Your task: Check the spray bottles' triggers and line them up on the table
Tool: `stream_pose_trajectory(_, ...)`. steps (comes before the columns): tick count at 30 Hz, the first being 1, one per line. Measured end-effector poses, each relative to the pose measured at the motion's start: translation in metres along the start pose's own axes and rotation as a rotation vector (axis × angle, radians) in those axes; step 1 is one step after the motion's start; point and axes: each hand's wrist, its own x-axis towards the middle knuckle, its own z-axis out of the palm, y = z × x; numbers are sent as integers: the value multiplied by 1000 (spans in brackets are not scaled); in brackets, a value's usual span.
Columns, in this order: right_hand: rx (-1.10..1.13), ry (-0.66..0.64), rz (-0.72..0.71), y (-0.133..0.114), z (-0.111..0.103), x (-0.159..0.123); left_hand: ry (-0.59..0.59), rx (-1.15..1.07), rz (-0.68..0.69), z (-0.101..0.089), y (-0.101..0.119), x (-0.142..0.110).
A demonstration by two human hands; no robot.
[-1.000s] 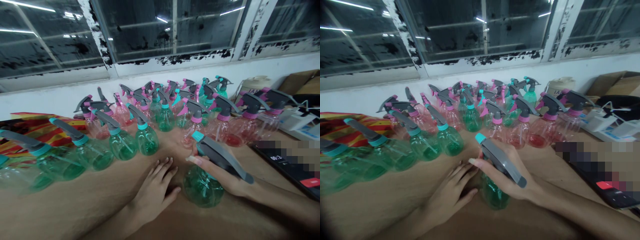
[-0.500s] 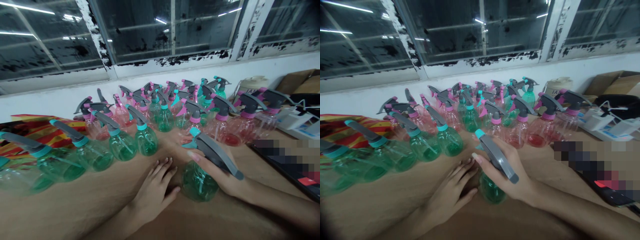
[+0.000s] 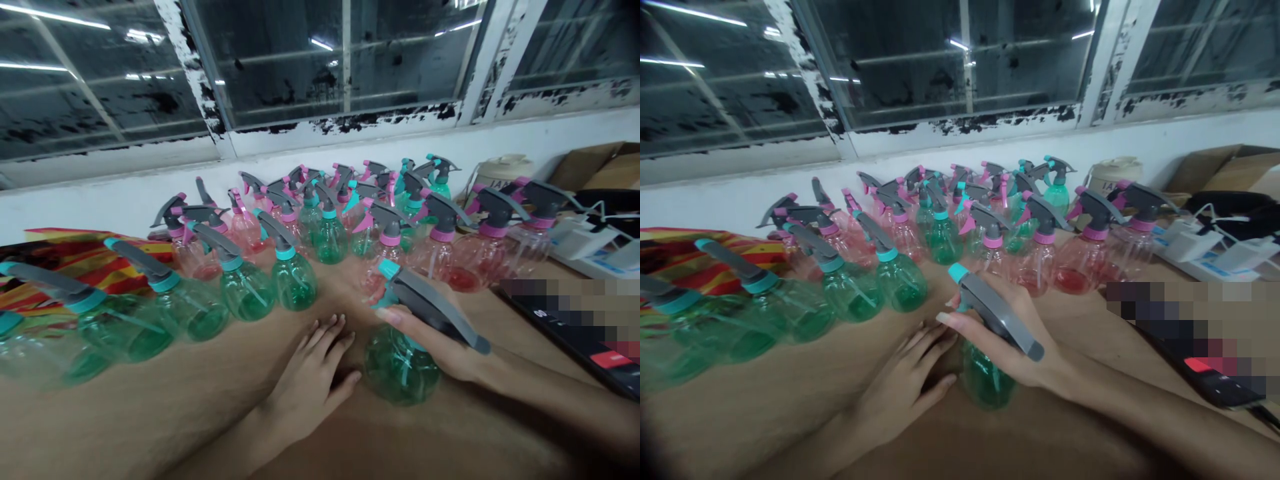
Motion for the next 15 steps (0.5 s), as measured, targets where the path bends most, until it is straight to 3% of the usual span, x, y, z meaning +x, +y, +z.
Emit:
stream_pose_trajectory(10,-34,-54,9,-2,-2,2,4,-15,-4,-1,0,0)
stream_pose_trajectory(15,-6,-36,-68,2,-1,2,-2,-15,-20,0,1,0)
